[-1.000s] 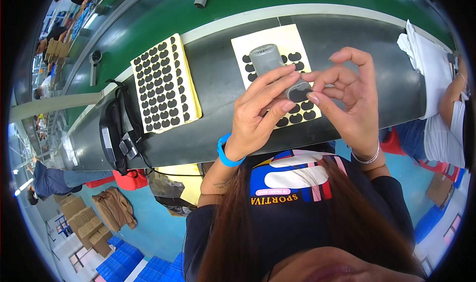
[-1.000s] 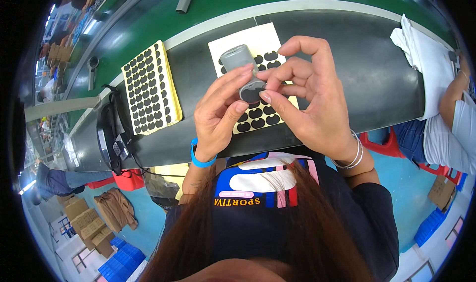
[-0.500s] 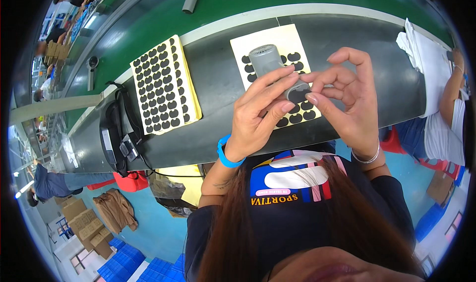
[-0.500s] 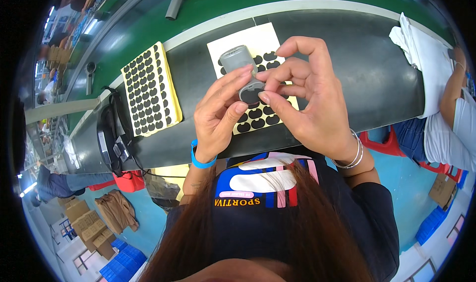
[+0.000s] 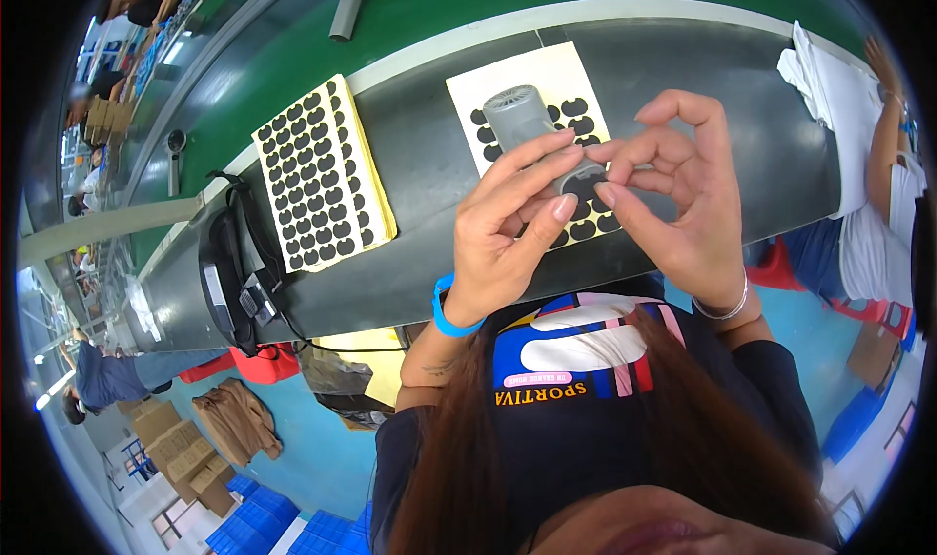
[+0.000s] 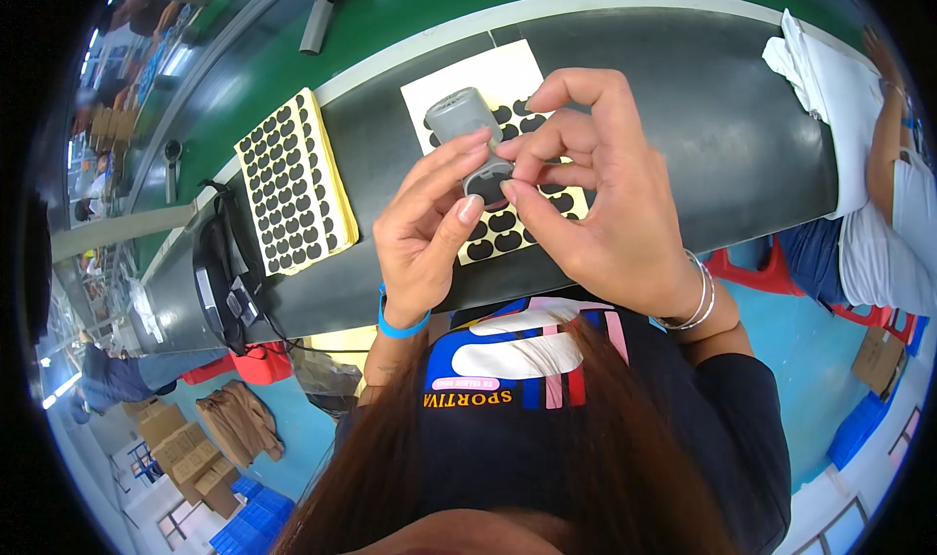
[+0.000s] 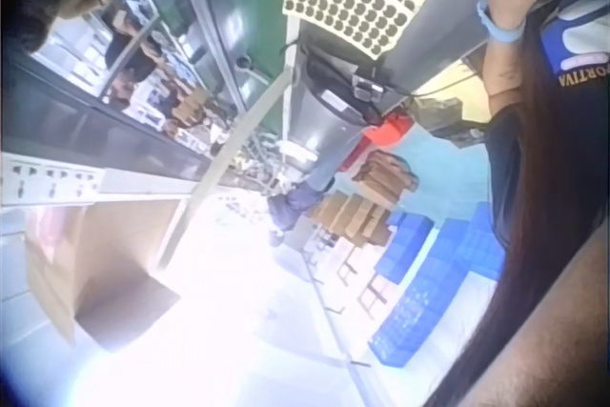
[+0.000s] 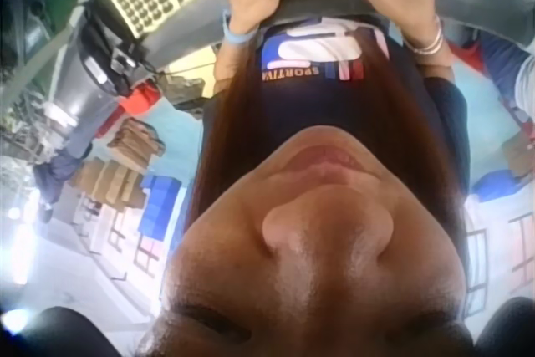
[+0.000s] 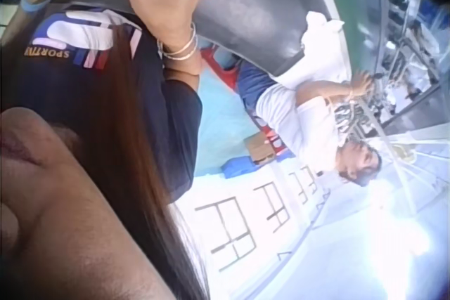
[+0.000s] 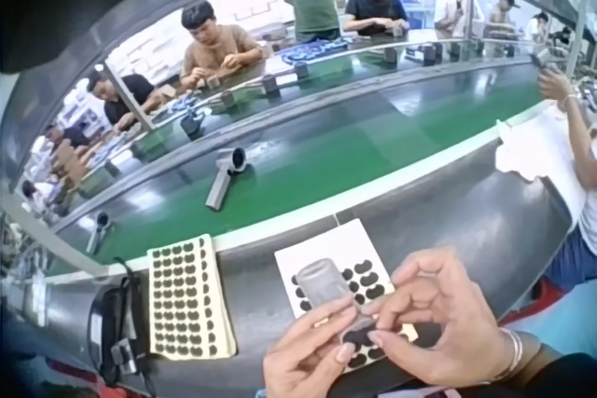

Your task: Cleaning and assembling small cylindrical electronic components at a manual assembly station.

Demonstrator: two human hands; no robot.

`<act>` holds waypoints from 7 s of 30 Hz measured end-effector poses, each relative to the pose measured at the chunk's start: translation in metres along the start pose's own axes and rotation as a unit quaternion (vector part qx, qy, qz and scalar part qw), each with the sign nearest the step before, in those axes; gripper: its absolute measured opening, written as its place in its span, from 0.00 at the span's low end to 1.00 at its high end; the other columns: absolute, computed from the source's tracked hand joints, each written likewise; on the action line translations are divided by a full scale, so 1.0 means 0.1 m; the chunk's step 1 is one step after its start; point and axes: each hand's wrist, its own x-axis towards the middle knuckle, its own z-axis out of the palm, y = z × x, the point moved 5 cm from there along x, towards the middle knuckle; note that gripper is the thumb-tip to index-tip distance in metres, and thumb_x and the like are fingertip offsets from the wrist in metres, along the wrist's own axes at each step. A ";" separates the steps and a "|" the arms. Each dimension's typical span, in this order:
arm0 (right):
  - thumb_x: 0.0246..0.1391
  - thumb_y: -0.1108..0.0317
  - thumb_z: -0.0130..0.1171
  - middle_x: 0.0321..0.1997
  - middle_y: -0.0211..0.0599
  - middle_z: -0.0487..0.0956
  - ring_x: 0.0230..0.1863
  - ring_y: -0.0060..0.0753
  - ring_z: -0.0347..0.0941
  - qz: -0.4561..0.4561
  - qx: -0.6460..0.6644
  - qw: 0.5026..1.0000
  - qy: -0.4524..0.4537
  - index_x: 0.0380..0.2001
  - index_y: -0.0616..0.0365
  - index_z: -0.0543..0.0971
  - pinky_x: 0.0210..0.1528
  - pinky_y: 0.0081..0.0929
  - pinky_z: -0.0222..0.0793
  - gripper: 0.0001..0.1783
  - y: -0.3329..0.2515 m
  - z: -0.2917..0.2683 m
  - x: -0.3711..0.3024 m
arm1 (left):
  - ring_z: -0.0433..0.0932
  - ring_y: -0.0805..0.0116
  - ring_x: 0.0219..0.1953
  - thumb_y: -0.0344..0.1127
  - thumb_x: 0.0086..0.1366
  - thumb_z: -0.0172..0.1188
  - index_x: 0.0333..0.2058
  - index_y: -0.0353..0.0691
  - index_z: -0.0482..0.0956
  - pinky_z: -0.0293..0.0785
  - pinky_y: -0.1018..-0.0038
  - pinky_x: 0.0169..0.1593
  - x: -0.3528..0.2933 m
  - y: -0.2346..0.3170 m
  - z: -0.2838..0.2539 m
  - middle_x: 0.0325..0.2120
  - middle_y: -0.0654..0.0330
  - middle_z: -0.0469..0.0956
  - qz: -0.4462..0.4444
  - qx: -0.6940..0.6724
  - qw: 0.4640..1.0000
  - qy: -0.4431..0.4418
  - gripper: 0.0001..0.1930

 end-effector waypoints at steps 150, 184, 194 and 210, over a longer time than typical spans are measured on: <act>0.55 0.81 0.55 0.39 0.38 0.75 0.40 0.24 0.70 -0.155 0.015 0.987 0.025 0.39 0.67 0.75 0.45 0.21 0.67 0.08 -0.06 -0.15 0.21 | 0.80 0.65 0.37 0.21 0.54 0.63 0.47 0.35 0.77 0.80 0.75 0.36 0.10 0.09 -0.26 0.46 0.50 0.77 0.153 0.144 0.970 0.125 0.20; 0.52 0.85 0.54 0.34 0.39 0.76 0.50 0.37 0.75 -0.054 0.013 0.998 -0.040 0.50 0.56 0.56 0.48 0.24 0.70 0.26 -0.01 0.08 0.15 | 0.76 0.71 0.44 0.25 0.63 0.56 0.52 0.34 0.75 0.77 0.78 0.44 0.06 0.02 -0.20 0.53 0.53 0.70 0.040 0.022 0.999 0.018 0.17; 0.52 0.85 0.54 0.35 0.39 0.75 0.51 0.37 0.75 -0.053 -0.010 0.998 -0.041 0.49 0.57 0.56 0.48 0.24 0.71 0.26 -0.02 0.09 0.15 | 0.76 0.71 0.44 0.25 0.63 0.56 0.51 0.33 0.76 0.77 0.78 0.45 0.06 0.05 -0.20 0.53 0.52 0.70 0.038 0.035 0.999 0.015 0.17; 0.52 0.84 0.54 0.36 0.38 0.75 0.50 0.34 0.74 -0.049 -0.022 0.998 -0.033 0.49 0.58 0.57 0.48 0.24 0.72 0.25 -0.06 0.10 0.13 | 0.75 0.73 0.40 0.24 0.63 0.57 0.51 0.33 0.76 0.75 0.79 0.42 0.05 0.03 -0.18 0.52 0.53 0.71 0.033 0.030 0.999 0.024 0.17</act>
